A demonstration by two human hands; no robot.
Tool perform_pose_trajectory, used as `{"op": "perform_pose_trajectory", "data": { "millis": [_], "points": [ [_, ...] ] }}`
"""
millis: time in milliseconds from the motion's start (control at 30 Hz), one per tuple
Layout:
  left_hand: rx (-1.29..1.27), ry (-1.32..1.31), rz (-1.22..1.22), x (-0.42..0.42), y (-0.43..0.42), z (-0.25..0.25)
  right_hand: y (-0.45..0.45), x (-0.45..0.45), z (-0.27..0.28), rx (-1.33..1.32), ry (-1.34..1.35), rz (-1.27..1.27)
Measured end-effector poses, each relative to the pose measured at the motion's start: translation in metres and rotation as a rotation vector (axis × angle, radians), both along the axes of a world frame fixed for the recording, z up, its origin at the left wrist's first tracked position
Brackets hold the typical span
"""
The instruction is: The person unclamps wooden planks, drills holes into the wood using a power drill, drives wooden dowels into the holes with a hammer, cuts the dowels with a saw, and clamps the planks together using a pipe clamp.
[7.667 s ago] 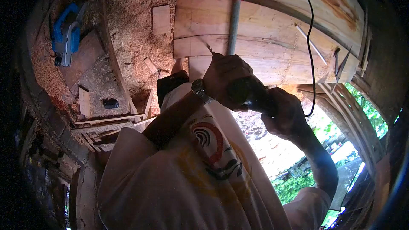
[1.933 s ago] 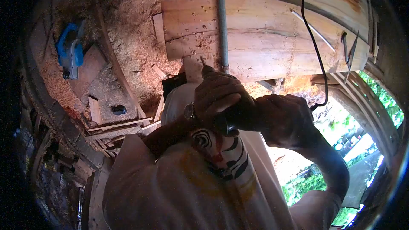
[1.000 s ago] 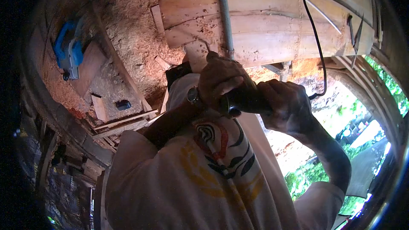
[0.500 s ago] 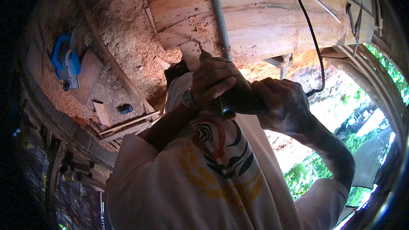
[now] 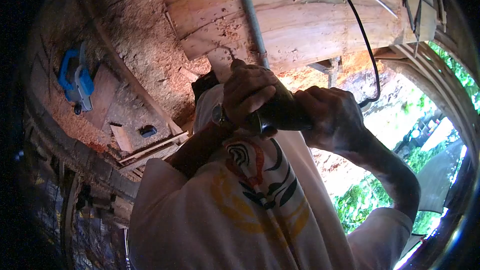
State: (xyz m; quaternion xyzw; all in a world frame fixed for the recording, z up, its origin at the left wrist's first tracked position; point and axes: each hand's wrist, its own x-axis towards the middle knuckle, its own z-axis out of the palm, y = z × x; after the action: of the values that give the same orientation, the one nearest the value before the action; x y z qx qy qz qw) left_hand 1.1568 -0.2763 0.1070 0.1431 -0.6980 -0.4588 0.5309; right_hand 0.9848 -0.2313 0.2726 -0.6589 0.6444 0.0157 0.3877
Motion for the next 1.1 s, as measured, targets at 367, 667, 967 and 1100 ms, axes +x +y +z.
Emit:
{"op": "perform_pose_trajectory", "data": {
  "millis": [367, 667, 967, 1100],
  "points": [
    [0.016, -0.01, 0.004, 0.0, 0.0, -0.002, 0.004, -0.001, -0.007, -0.179, -0.039, 0.015],
    [0.038, -0.002, -0.009, 0.001, 0.0, -0.002, -0.003, 0.005, -0.001, 0.082, 0.03, -0.037],
    [-0.008, -0.01, 0.015, 0.009, 0.01, -0.017, -0.003, 0.013, -0.001, 0.124, 0.061, -0.028],
    [0.038, 0.006, 0.03, 0.01, 0.011, -0.01, -0.002, 0.014, -0.003, 0.104, 0.072, 0.02]
  ]
}}
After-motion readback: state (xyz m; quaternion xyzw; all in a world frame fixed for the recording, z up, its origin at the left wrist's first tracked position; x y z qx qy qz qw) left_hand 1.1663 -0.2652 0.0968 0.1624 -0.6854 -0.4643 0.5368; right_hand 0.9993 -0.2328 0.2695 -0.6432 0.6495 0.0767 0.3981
